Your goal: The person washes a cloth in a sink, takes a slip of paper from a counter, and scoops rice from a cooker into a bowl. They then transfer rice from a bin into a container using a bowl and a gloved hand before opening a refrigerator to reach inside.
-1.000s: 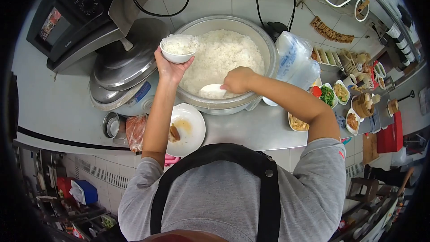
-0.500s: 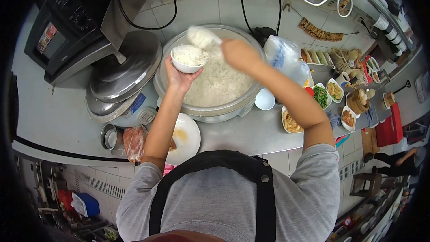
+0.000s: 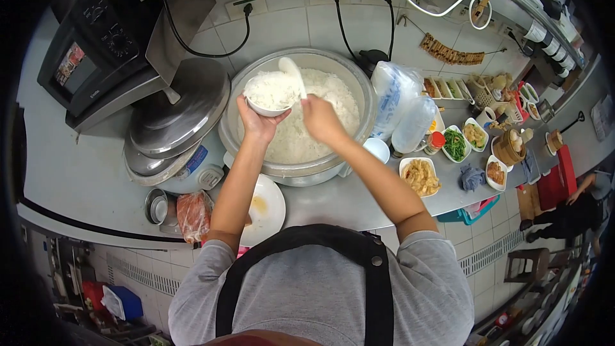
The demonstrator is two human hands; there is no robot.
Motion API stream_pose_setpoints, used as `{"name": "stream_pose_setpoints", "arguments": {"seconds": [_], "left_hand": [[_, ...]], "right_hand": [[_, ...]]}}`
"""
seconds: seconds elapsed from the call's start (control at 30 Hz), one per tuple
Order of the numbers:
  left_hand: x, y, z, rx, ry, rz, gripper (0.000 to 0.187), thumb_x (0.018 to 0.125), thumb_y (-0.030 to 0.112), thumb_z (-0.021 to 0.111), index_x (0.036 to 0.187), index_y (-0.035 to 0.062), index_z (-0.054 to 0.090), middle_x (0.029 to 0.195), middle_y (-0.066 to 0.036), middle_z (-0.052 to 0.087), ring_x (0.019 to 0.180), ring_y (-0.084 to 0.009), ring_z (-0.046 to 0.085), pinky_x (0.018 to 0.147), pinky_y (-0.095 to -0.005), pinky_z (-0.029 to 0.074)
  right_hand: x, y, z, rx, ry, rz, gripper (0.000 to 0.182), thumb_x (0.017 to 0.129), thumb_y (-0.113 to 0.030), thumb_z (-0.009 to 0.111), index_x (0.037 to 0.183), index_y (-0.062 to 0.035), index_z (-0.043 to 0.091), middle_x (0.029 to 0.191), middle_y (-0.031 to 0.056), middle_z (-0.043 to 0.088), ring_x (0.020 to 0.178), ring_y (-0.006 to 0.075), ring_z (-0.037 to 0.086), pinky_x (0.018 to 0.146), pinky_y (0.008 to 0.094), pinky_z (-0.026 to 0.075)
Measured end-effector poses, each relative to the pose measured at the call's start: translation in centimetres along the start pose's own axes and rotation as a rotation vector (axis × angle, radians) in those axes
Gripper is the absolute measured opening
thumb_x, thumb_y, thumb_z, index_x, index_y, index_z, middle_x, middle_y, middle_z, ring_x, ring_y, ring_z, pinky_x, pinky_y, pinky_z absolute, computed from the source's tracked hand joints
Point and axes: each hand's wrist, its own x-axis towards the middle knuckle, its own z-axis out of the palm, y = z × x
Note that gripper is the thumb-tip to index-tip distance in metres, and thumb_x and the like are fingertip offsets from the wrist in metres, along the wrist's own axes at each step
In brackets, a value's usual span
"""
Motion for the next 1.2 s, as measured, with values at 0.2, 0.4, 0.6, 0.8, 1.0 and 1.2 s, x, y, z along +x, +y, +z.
{"name": "stream_pose_setpoints", "arguments": {"seconds": [0.2, 0.4, 0.6, 0.8, 1.0, 1.2], "left_hand": [[0.0, -0.1, -0.7, 0.076, 0.095, -0.035, 0.062, 0.078, 0.059, 0.022, 0.118, 0.0173, 0.043, 0.114, -0.007, 0.051, 0.103, -0.0269, 0.051, 0.078, -0.0514, 0.041], [-0.9, 0.7, -1.2, 0.075, -0.065, -0.059, 0.062, 0.079, 0.059, 0.023, 0.114, 0.0152, 0.047, 0.110, -0.007, 0.054, 0.098, -0.0261, 0.054, 0.073, -0.0446, 0.045], [-1.2, 0.6, -1.3, 0.105, -0.106, -0.118, 0.068, 0.077, 0.066, 0.024, 0.115, 0.0139, 0.046, 0.109, -0.009, 0.055, 0.096, -0.0262, 0.055, 0.072, -0.0444, 0.046], [-1.5, -0.2, -0.8, 0.175, -0.015, -0.081, 0.069, 0.076, 0.067, 0.027, 0.116, 0.0138, 0.045, 0.111, -0.009, 0.053, 0.099, -0.0261, 0.053, 0.072, -0.0434, 0.045], [-2.1, 0.3, -0.5, 0.119, 0.035, -0.018, 0.069, 0.076, 0.067, 0.027, 0.117, 0.0146, 0.044, 0.112, -0.009, 0.052, 0.097, -0.0263, 0.053, 0.071, -0.0432, 0.045], [-1.8, 0.6, -1.3, 0.131, -0.035, 0.012, 0.070, 0.074, 0.068, 0.027, 0.115, 0.0153, 0.046, 0.110, -0.007, 0.053, 0.097, -0.0253, 0.053, 0.073, -0.0452, 0.042]], "right_hand": [[-1.4, 0.9, 1.2, -0.472, 0.233, -0.516, 0.020, 0.085, -0.014, 0.044, 0.089, 0.0030, 0.053, 0.072, 0.0260, 0.056, 0.065, 0.0404, 0.056, 0.058, 0.0447, 0.044], [2.9, -0.5, -4.5, -0.454, 0.044, -0.410, 0.023, 0.086, -0.016, 0.046, 0.100, 0.0009, 0.055, 0.071, 0.0214, 0.057, 0.067, 0.0341, 0.056, 0.065, 0.0350, 0.044], [2.3, 1.4, -4.2, -0.449, -0.113, -0.747, 0.025, 0.087, -0.020, 0.045, 0.103, -0.0031, 0.054, 0.078, 0.0192, 0.057, 0.071, 0.0350, 0.055, 0.064, 0.0398, 0.044], [1.7, -2.2, -5.7, -0.752, -0.017, -0.927, 0.035, 0.082, -0.016, 0.052, 0.117, -0.0128, 0.049, 0.079, 0.0127, 0.054, 0.068, 0.0296, 0.054, 0.061, 0.0374, 0.045], [1.9, -1.3, -5.4, -0.852, -0.016, -1.022, 0.046, 0.078, -0.012, 0.055, 0.122, -0.0191, 0.046, 0.076, 0.0105, 0.052, 0.067, 0.0273, 0.053, 0.057, 0.0353, 0.044], [2.2, -2.1, -4.8, -0.654, 0.029, -0.832, 0.038, 0.083, -0.014, 0.050, 0.120, -0.0165, 0.047, 0.079, 0.0132, 0.053, 0.070, 0.0316, 0.053, 0.061, 0.0384, 0.044]]}}
